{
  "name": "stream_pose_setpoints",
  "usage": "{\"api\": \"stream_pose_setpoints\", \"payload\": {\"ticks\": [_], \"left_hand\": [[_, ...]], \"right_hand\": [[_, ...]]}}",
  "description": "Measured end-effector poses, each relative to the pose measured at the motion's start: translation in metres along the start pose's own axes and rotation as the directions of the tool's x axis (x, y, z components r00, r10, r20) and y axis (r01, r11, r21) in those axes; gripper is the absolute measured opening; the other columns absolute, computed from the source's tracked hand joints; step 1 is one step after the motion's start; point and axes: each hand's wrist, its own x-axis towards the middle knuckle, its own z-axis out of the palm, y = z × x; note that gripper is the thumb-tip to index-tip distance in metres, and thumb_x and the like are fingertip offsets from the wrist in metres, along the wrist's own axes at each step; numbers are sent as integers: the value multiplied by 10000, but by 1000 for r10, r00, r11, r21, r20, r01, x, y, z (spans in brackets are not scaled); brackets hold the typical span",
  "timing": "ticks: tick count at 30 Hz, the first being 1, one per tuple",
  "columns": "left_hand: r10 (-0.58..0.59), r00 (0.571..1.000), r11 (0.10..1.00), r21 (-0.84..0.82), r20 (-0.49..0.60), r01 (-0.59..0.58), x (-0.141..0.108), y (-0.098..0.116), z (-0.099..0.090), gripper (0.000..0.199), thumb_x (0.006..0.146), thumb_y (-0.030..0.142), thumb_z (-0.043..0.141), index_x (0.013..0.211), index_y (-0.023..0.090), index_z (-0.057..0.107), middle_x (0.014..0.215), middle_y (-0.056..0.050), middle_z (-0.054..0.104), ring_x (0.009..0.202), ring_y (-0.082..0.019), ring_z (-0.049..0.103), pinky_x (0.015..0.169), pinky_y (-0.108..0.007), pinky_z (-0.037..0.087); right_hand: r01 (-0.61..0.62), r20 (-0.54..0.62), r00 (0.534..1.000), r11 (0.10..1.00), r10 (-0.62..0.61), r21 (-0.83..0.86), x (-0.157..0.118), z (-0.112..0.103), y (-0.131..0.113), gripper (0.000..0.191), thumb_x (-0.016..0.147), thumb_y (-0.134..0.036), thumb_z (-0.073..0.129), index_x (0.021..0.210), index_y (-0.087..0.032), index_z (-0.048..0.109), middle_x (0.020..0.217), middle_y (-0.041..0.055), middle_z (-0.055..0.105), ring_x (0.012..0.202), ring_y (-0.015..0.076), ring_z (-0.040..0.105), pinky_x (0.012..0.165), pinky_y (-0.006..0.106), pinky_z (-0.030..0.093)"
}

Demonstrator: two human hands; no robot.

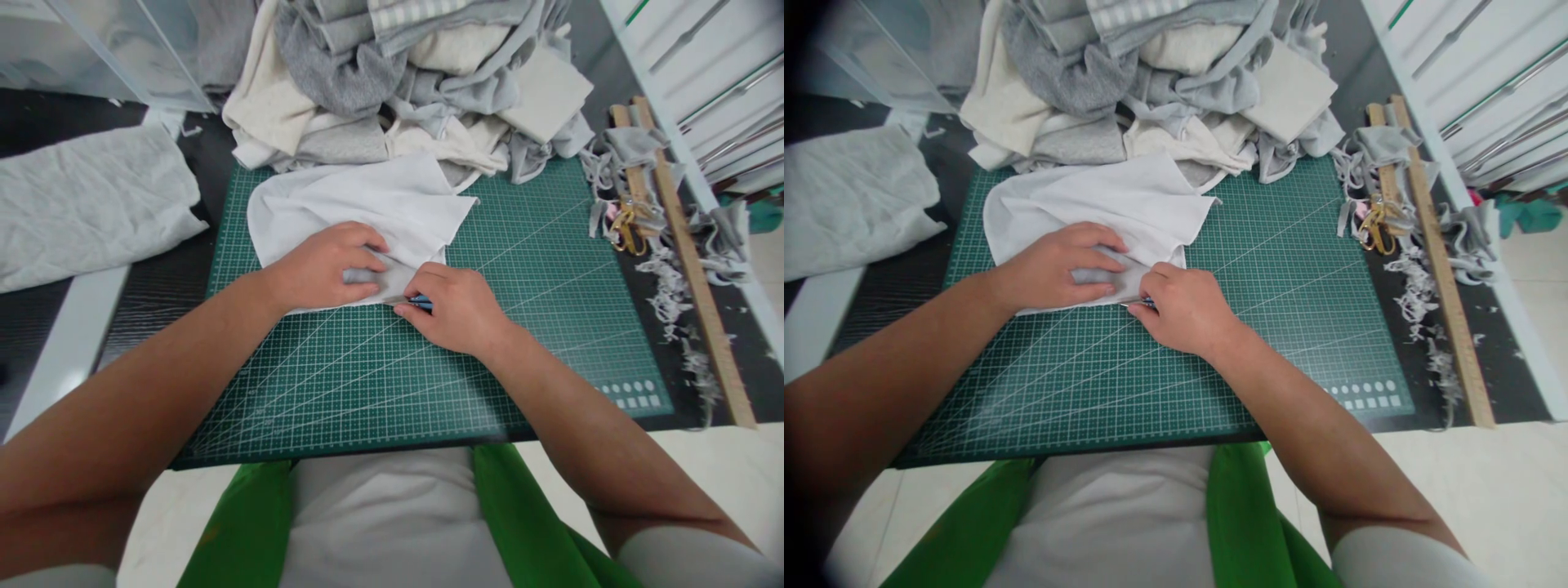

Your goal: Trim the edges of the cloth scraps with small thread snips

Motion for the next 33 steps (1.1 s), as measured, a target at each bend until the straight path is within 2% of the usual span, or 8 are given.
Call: {"api": "stream_pose_setpoints", "payload": {"ticks": [15, 25, 33], "left_hand": [[-17, 1000, 1000, -6, -1, 17, 1, 2, -1, 192, 838, 292, 694, 1010, 215, 727, 1162, -81, 672, 1102, -230, 632, 988, -417, 511], [4, 1000, 1000, -2, -1, -4, 1, 0, -1, 219, 849, 308, 688, 1025, 183, 727, 1163, -102, 667, 1080, -239, 634, 962, -438, 528], [0, 1000, 1000, -8, -10, 0, 0, 0, 0, 199, 839, 289, 692, 1008, 188, 725, 1148, -89, 670, 1077, -234, 635, 967, -427, 524]], "right_hand": [[11, 52, 999, 996, -7, -89, 3, -1, -7, 269, 931, -422, 566, 917, -179, 681, 971, 43, 697, 785, 181, 628, 609, 321, 343], [-2, 46, 999, 1000, 3, -19, 3, -1, -5, 223, 920, -385, 588, 877, -185, 675, 942, 31, 698, 812, 176, 630, 651, 303, 364], [-3, 35, 999, 1000, 2, 19, 3, 0, -7, 262, 902, -428, 598, 950, -184, 681, 1000, 48, 692, 833, 182, 627, 665, 298, 387]]}}
